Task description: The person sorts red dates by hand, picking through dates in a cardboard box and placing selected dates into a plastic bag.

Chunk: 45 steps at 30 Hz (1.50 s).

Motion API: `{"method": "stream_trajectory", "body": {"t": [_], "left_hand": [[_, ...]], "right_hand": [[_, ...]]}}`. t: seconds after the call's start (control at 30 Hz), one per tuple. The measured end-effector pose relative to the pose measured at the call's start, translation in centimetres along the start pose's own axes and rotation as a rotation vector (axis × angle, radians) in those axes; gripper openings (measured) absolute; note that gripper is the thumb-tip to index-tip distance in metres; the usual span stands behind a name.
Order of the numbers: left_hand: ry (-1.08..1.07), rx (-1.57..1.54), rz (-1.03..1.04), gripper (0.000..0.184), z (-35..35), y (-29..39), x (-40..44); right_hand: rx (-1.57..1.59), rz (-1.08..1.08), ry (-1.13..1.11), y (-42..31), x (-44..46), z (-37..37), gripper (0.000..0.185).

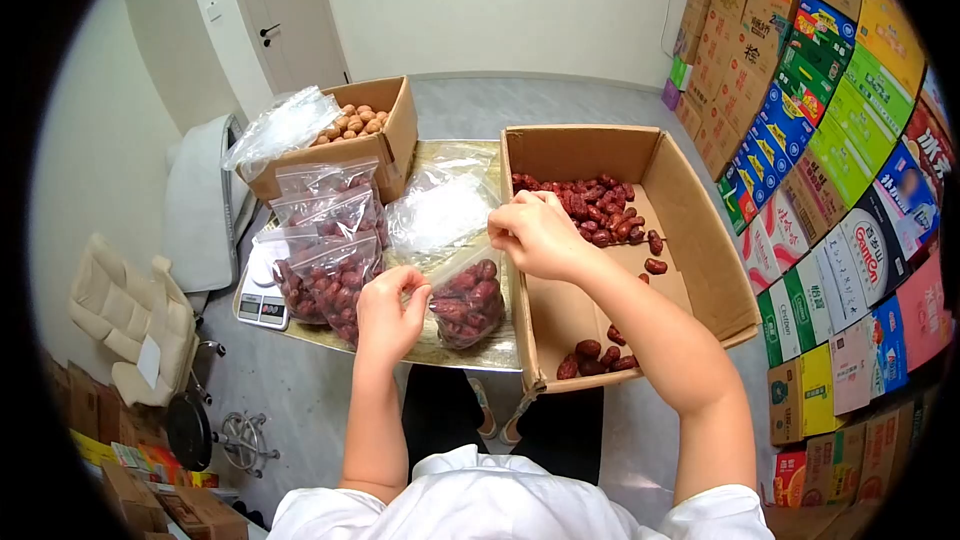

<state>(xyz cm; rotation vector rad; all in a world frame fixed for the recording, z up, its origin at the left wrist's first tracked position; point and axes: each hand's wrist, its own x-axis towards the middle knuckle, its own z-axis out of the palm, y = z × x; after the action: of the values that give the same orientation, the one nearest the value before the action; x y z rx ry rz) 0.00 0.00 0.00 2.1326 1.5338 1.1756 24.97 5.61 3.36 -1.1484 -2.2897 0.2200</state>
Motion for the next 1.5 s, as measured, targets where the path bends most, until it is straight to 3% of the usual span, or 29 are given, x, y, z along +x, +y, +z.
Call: {"method": "stream_trajectory", "body": {"t": [0.2,0.6,0.67,1.23,1.33,1.4,1.5], "left_hand": [[0.041,-0.042,0.047,0.008,0.5,-1.1,-0.3],[0.084,-0.089,-0.026,0.005,-0.7,-2.2,-1.1],[0.04,-0.088,-0.111,0.007,-1.2,-1.9,-1.2],[0.143,-0.25,-0.075,0.006,-0.1,-2.2,-1.5],[0.133,-0.189,-0.03,0.011,-0.1,-1.1,-0.6],[0.237,0.142,0.268,0.023,-0.2,0.6,0.5],[0.162,0.188,0.3,0.03,0.4,2.8,1.6]], "right_hand": [[-0.023,0.004,-0.011,0.6,-0.1,-0.2,0.003],[-0.031,0.042,-0.055,0.8,0.0,-0.2,0.001],[-0.019,0.038,-0.038,0.8,-0.1,-0.2,0.001],[0.025,0.04,-0.01,1.4,0.0,0.7,0.002],[0.046,0.029,0.002,1.6,0.0,0.9,0.002],[0.051,0.023,0.003,1.5,0.0,1.0,0.003],[0.056,0.004,0.017,1.4,0.0,0.9,0.003]]}}
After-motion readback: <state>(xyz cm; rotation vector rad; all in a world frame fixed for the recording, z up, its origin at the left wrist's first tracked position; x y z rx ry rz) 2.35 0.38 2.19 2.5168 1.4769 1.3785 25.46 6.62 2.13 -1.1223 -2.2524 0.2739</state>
